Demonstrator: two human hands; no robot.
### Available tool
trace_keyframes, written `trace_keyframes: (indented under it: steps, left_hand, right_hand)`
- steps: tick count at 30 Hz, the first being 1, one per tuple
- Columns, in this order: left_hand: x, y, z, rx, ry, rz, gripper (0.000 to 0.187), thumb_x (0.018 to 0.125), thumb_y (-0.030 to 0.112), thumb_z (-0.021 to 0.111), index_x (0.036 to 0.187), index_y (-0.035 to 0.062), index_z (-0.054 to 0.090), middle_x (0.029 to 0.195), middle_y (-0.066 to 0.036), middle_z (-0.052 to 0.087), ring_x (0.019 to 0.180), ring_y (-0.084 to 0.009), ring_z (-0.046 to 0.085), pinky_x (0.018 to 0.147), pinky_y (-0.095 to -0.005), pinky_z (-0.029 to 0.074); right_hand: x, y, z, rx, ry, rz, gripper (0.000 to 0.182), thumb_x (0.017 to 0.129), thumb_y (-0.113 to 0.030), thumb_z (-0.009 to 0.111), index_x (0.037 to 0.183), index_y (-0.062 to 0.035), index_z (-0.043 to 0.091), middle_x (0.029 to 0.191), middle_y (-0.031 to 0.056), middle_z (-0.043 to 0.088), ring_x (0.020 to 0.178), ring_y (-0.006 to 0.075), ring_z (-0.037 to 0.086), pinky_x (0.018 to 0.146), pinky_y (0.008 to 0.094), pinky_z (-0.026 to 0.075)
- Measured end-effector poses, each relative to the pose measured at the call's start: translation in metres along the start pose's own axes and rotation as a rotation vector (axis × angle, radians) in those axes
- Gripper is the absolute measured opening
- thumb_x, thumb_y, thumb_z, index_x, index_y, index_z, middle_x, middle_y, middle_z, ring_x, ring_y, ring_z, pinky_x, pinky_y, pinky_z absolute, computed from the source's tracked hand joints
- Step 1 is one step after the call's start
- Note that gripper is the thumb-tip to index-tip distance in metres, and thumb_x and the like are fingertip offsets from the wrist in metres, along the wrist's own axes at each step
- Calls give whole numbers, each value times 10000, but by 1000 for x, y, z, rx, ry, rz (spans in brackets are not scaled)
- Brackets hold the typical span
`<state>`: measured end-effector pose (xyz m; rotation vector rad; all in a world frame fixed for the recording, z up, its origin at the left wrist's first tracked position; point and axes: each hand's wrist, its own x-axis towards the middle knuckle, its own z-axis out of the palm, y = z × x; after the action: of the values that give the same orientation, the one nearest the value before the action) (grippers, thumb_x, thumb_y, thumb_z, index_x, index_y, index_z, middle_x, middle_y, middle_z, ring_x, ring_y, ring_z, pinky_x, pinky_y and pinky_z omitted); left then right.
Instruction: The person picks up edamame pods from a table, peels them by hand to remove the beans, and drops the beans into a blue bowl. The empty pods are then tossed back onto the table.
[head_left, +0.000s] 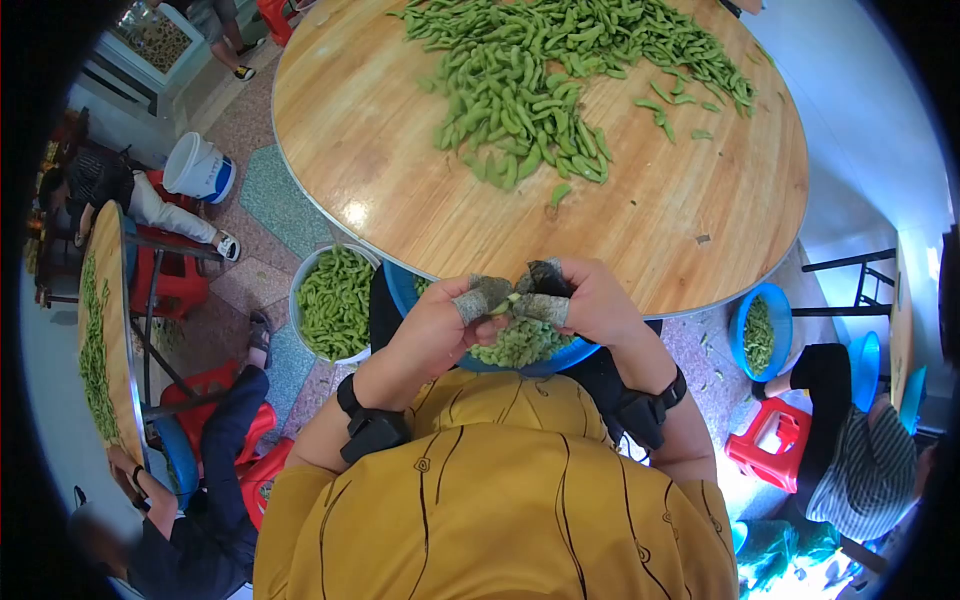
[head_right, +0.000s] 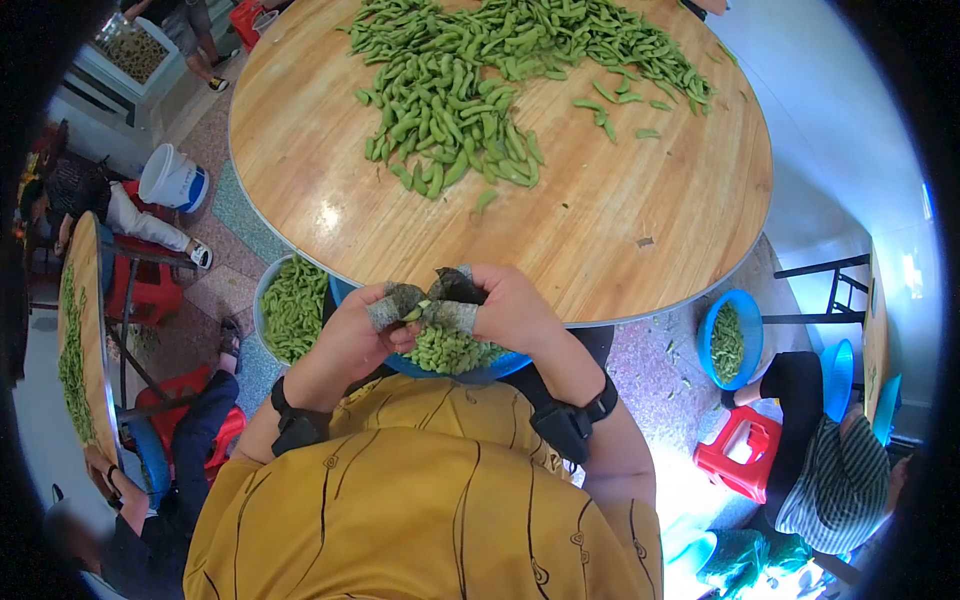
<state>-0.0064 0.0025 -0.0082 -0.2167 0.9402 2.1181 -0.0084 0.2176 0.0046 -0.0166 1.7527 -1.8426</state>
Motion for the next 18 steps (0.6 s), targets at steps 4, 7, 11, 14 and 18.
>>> trace_keyframes:
  steps: [4, 7, 11, 14, 18]
  left_hand:
    - [-2, -2, 3, 551, 189, 151, 136, 892, 79, 566, 987, 6, 629, 787, -17, 626, 650, -87, 523, 582, -228, 426]
    - [-2, -2, 3, 792, 247, 333, 150, 907, 79, 546, 1007, -1, 624, 780, 0, 617, 647, -69, 499, 585, -226, 414]
    - [-4, 1, -8, 670, 221, 379, 169, 920, 76, 529, 1047, 6, 617, 795, 7, 611, 723, -58, 520, 642, -208, 425]
    - [-6, 0, 7, 679, 185, 367, 180, 916, 53, 534, 1079, 14, 599, 801, 14, 582, 771, -63, 531, 707, -208, 441]
    - [-8, 2, 18, 699, 116, 423, 316, 908, 35, 540, 1221, 38, 495, 790, 20, 552, 750, -72, 525, 707, -215, 441]
  right_hand:
    - [1, 12, 15, -697, 231, -331, 207, 757, -182, 693, 888, -40, 621, 732, 79, 635, 646, 250, 605, 562, 361, 475]
    - [-1, 19, 24, -913, 395, -587, 258, 725, -181, 721, 935, -53, 642, 688, 109, 560, 603, 234, 561, 565, 351, 455]
    - [-15, 13, 28, -849, 324, -551, 253, 730, -184, 708, 933, -57, 627, 720, 110, 567, 640, 282, 575, 589, 374, 472]
    - [-11, 22, 34, -528, 321, -401, 249, 772, -198, 700, 951, -42, 624, 710, 62, 595, 603, 206, 564, 569, 351, 470]
    - [-10, 9, 31, 110, 202, -64, 251, 844, -181, 678, 1039, -26, 646, 647, -18, 566, 509, 54, 453, 477, 233, 392]
